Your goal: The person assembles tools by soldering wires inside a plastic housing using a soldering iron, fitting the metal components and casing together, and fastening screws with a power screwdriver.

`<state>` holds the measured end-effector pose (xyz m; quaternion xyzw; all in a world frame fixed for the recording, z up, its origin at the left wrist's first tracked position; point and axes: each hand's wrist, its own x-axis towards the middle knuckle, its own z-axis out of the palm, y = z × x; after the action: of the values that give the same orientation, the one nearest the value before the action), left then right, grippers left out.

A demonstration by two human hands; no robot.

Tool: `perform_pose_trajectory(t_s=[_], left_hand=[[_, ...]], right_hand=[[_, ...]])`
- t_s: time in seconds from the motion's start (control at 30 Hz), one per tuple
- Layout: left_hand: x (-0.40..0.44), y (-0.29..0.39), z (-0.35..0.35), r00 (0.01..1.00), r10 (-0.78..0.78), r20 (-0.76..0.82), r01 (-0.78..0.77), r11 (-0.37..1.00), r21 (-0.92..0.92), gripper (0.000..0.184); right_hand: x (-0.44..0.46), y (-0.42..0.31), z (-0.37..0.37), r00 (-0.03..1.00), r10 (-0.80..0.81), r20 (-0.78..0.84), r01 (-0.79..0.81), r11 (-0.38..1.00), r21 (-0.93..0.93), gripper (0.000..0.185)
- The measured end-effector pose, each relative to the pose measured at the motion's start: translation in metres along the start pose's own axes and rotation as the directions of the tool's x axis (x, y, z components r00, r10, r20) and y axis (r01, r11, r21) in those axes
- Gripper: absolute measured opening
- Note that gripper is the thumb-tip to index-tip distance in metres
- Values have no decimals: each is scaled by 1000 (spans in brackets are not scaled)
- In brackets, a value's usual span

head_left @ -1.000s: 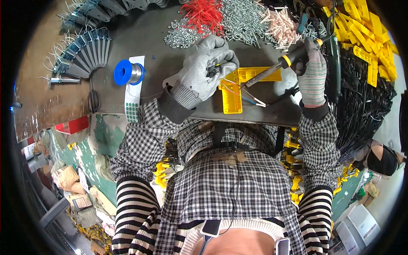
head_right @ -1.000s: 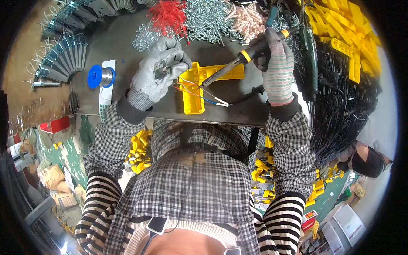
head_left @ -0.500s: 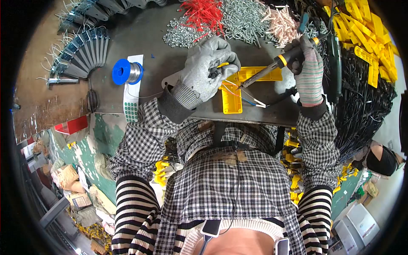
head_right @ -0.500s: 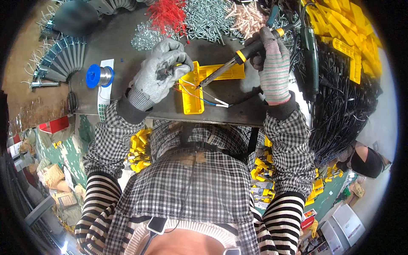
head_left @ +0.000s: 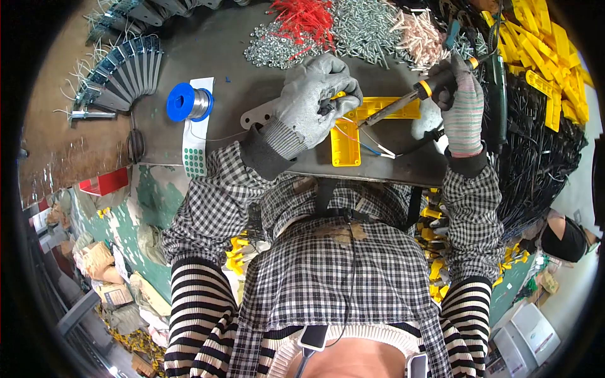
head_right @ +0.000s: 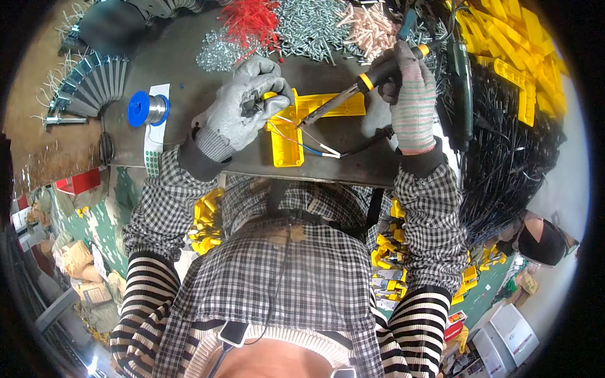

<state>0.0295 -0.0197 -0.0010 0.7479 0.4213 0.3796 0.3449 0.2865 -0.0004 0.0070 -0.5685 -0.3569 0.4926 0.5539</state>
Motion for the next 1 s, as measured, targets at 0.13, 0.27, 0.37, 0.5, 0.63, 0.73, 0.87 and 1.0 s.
perform_pose_trajectory(t_s=[0.13, 0.27, 0.37, 0.5, 0.63, 0.73, 0.87, 1.0], left_hand=[[-3, 9, -9, 977, -170, 131, 207, 903, -377, 27], [-15, 20, -10, 984, -147, 99, 177, 852, -493, 29], [-17, 15, -4, 994, -72, 87, 102, 906, -412, 30], [-15, 21, -4, 964, -226, 138, 264, 793, -550, 28], [-15, 15, -4, 975, -182, 129, 223, 813, -537, 28], [-14, 16, -3, 948, -283, 143, 311, 737, -600, 27], [-14, 10, -5, 986, -98, 137, 141, 924, -355, 26], [-15, 15, -6, 951, -228, 208, 300, 838, -455, 26]], right_hand=[[-1, 0, 4, 998, -22, 60, 22, 1000, -8, 29], [0, -3, -3, 999, 1, 53, -2, 1000, 23, 30], [-7, -8, 0, 994, 79, 78, -85, 994, 75, 32], [-12, -7, 11, 994, 59, 95, -67, 994, 81, 31], [-10, -7, 14, 994, 67, 85, -74, 993, 90, 31], [-10, -8, 14, 993, 72, 92, -79, 994, 73, 31], [-7, -7, 9, 996, 54, 71, -57, 997, 43, 32], [-12, -12, 14, 997, 53, 52, -54, 998, 13, 32]])
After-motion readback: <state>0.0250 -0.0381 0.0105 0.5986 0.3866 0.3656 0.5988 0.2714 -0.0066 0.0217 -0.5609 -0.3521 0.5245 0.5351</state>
